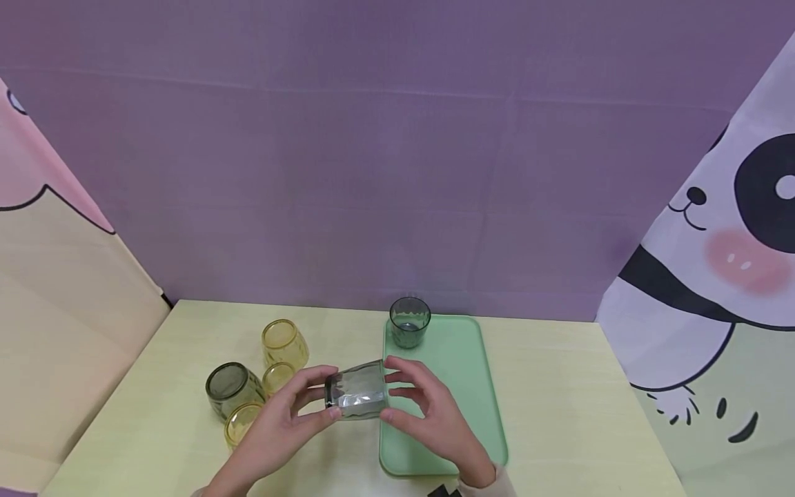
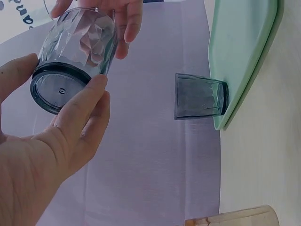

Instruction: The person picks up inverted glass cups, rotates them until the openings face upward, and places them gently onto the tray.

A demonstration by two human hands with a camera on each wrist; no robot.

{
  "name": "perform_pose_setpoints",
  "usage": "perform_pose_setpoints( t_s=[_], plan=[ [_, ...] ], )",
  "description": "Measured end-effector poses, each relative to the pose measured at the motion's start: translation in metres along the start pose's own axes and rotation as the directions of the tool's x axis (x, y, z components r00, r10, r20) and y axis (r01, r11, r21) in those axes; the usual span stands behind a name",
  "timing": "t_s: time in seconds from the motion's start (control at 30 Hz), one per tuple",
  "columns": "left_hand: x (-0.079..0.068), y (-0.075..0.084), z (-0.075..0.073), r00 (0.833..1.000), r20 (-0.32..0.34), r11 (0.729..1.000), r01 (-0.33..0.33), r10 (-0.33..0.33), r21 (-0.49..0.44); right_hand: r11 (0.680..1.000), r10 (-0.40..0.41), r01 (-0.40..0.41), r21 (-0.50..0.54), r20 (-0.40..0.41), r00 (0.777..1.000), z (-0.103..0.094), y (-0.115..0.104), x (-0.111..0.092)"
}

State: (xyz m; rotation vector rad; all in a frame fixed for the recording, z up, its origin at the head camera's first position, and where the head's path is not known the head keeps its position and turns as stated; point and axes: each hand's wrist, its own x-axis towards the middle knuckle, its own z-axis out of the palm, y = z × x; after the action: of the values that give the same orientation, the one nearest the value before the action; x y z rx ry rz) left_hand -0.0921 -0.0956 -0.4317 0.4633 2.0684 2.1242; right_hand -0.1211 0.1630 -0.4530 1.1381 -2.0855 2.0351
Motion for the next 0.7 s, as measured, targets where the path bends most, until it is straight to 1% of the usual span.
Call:
perform_pose_setpoints(
  t_s=[0.2,0.43,0.57,0.7],
  plan=[
    [0.0008,-0.0013,0.0002,1.0,0.017,1.0,-0.009,0.009,-0.009,1.0,0.006,-0.006,0.017,0.002,1.0,0.0014,-0.001,0.0],
    [0.0018,-0.0015,0.0004,0.999,0.035,1.0,-0.027,0.027,0.012,0.999,0.006,-0.005,0.053,-0.018,1.0,0.0014,-0.0009,0.0007],
    [0.0021,0.0004,0.0001,0.999,0.033,0.998,-0.03,0.028,0.049,0.999,-0.001,0.003,0.054,-0.033,0.999,0.0004,-0.0023,0.0015],
    [0.0006,0.0015,-0.0015,0.999,0.025,0.993,-0.04,0.038,0.109,1.0,-0.004,0.005,0.019,-0.05,0.999,-0.0024,-0.0039,0.0015]
  ],
)
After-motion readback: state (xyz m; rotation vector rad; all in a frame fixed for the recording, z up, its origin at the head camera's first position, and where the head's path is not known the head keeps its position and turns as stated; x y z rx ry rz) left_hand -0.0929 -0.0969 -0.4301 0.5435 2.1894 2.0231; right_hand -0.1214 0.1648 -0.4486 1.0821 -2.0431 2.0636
